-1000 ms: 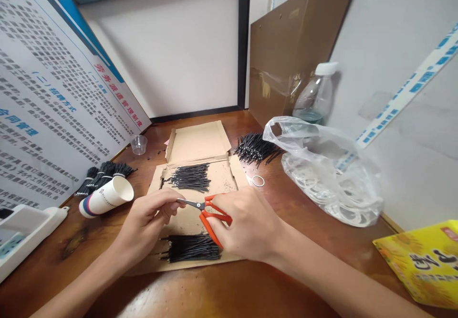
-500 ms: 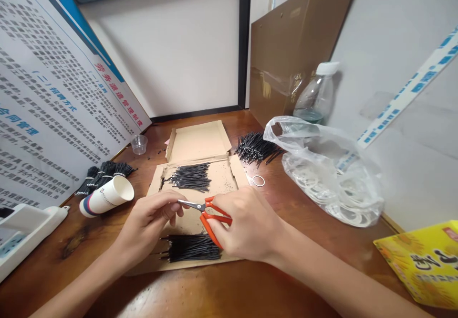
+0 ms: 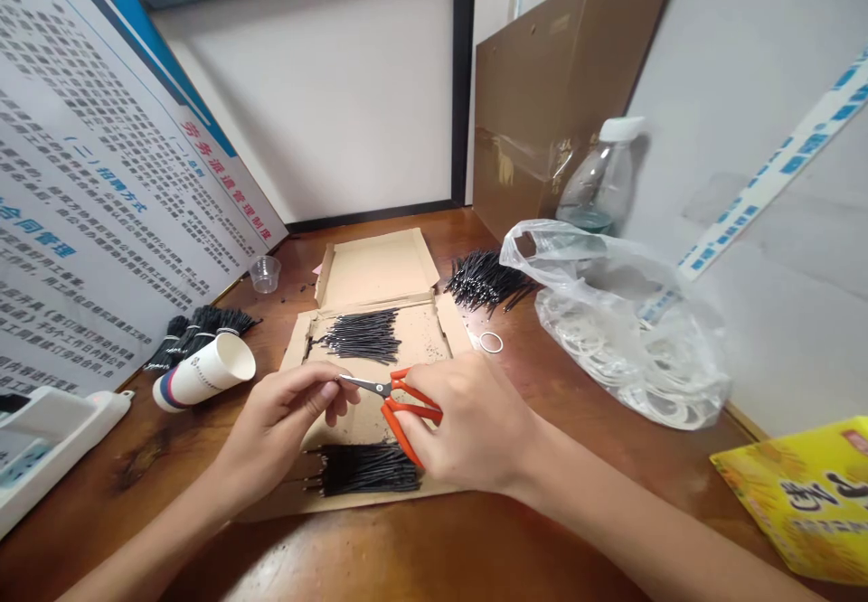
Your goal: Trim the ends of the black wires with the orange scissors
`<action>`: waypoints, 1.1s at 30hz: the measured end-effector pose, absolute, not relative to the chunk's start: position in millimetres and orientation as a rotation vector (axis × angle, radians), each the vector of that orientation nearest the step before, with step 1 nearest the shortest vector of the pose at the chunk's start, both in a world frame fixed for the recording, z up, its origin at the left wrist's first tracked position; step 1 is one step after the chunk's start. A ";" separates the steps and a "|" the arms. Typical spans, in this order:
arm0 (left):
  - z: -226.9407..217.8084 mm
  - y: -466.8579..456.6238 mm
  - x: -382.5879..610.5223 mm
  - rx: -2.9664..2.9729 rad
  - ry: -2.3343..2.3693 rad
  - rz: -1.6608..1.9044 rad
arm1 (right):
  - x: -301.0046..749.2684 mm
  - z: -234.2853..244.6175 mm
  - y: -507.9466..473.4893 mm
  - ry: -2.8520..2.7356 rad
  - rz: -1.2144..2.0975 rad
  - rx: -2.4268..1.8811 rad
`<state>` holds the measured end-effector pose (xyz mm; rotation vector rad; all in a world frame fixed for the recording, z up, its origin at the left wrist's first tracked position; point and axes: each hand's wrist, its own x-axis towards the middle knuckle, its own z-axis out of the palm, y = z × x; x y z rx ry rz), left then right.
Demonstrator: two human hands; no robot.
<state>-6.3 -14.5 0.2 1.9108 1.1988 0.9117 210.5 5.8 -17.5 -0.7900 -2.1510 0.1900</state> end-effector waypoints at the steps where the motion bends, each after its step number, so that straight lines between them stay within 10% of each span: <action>1: 0.1 -14.6 -6.1 1.911 1.197 0.910 | 210.5 -17.5 5.6 -2.155 0.197 -0.793; 33: -0.3 -16.6 -6.0 1.889 1.206 0.870 | 210.1 -16.8 4.2 -2.157 0.209 -0.786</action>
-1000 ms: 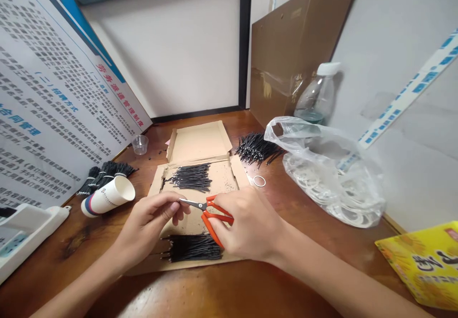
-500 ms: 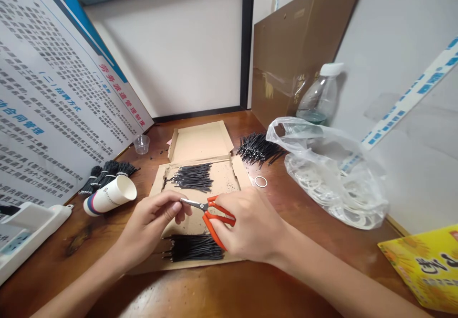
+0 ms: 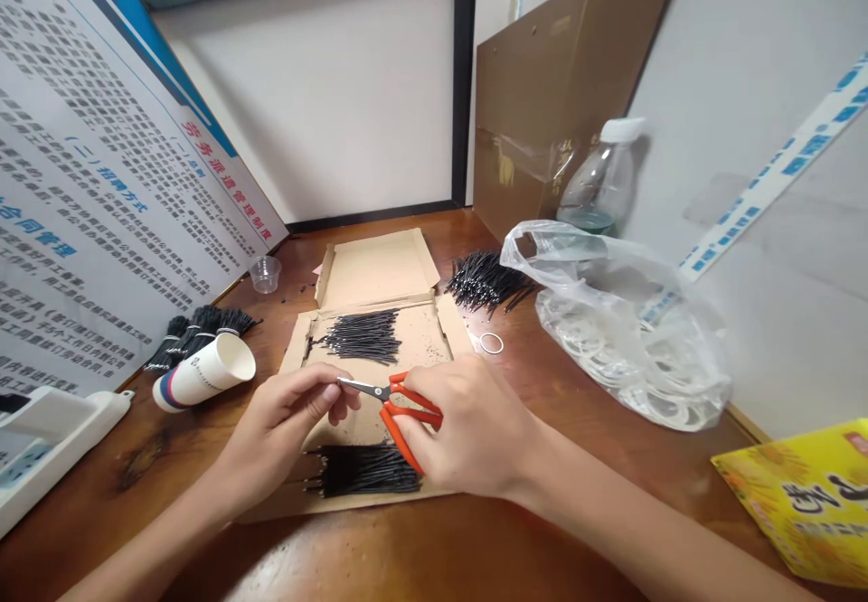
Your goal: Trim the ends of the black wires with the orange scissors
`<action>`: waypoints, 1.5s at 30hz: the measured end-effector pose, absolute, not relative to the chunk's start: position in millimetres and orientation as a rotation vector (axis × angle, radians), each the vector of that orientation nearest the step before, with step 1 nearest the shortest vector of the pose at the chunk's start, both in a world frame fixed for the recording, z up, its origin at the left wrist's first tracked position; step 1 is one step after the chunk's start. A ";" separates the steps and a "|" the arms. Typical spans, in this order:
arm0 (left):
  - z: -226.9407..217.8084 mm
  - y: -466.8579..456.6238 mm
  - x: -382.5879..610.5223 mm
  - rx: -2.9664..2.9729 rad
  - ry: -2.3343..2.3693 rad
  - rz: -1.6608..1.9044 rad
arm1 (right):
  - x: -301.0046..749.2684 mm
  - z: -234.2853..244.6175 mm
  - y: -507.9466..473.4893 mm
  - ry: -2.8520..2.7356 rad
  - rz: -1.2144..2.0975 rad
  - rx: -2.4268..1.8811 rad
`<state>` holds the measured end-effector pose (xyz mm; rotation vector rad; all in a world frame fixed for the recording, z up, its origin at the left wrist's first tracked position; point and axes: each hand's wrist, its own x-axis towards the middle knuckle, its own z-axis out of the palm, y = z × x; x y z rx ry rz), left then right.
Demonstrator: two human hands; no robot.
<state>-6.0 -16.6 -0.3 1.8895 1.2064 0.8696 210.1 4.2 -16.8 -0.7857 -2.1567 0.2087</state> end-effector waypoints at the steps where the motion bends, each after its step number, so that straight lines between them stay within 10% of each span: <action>1: -0.6 -16.8 -6.0 1.892 1.200 0.869 | 210.2 -16.8 4.0 -2.168 0.220 -0.794; 32: 21.1 -37.9 -2.3 2.215 0.647 0.917 | 208.0 -18.3 6.5 -1.998 0.111 -0.790; 45: -29.5 2.0 -20.0 2.550 1.412 0.609 | 209.4 -22.8 12.6 -2.009 0.071 -0.867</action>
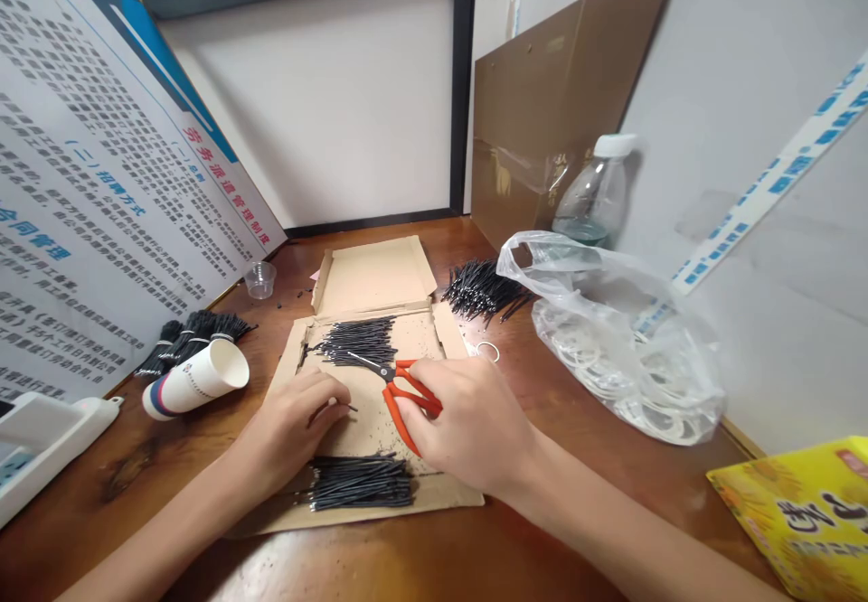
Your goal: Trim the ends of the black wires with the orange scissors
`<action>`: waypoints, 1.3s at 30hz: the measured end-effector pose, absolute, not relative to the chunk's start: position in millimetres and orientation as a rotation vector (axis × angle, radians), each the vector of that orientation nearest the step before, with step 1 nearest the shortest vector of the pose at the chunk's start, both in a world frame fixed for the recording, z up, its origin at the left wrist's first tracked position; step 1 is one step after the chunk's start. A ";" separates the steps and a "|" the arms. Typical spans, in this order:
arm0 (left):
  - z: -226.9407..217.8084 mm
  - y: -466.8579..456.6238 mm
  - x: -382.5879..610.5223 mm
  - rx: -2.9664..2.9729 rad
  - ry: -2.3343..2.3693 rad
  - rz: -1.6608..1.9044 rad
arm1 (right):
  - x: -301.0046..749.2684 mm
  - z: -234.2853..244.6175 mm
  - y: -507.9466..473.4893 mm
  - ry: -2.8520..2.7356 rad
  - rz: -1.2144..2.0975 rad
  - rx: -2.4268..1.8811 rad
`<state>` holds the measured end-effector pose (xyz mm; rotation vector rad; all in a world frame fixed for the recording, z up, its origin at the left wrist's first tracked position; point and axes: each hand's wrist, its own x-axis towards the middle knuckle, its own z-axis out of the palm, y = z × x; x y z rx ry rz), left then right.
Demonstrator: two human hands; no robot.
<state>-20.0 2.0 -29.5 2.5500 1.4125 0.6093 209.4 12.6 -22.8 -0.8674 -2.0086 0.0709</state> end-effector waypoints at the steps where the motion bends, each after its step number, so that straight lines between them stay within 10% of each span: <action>1: -31.5 3.4 -20.9 2.535 1.419 0.611 | 209.5 -23.1 12.8 -2.012 0.070 -0.871; 39: -7.8 -19.6 -4.5 2.314 1.137 0.255 | 208.9 -23.5 13.6 -2.075 0.109 -0.872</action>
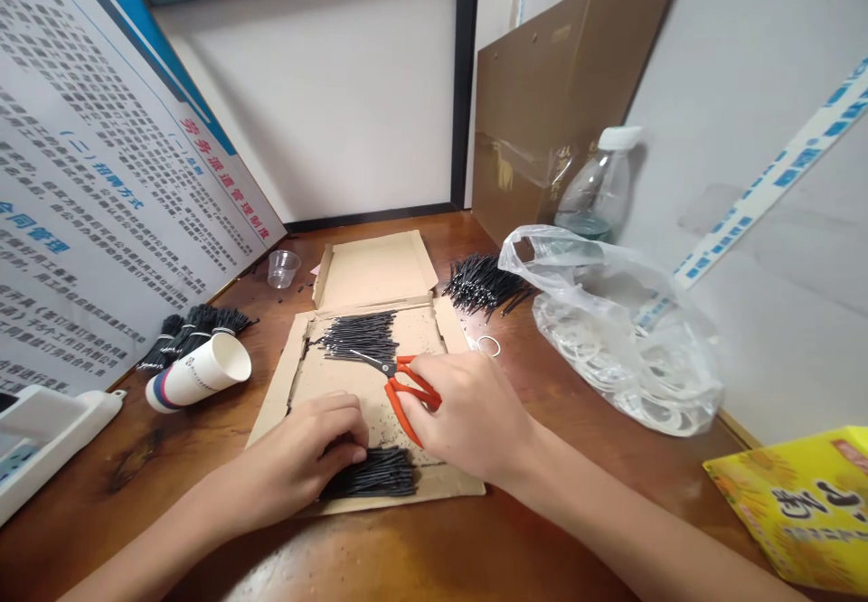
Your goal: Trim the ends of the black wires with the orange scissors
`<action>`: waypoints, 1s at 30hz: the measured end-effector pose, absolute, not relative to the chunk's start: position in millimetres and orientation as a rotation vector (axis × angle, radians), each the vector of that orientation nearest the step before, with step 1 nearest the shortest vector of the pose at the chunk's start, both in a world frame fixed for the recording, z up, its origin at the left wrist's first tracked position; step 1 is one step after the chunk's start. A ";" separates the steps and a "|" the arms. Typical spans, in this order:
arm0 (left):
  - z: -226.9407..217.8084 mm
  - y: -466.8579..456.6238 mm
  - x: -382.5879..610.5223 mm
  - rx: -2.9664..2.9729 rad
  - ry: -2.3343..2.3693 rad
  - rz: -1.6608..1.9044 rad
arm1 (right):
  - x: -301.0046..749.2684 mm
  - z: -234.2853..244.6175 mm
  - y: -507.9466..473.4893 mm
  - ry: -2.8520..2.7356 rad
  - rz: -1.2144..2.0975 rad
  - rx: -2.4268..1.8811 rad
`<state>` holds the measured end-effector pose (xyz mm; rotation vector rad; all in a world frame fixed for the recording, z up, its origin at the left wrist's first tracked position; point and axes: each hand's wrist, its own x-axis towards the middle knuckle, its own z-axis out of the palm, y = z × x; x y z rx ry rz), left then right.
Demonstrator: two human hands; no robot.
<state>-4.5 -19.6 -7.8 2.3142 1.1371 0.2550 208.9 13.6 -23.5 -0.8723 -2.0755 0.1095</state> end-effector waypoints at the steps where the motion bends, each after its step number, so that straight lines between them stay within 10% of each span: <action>1: -7.7 -20.1 -4.6 2.298 1.148 0.266 | 208.7 -23.8 13.6 -2.075 0.104 -0.872; 30: -10.6 -10.8 -10.5 2.069 1.182 1.011 | 210.5 -22.0 6.1 -2.198 0.245 -0.861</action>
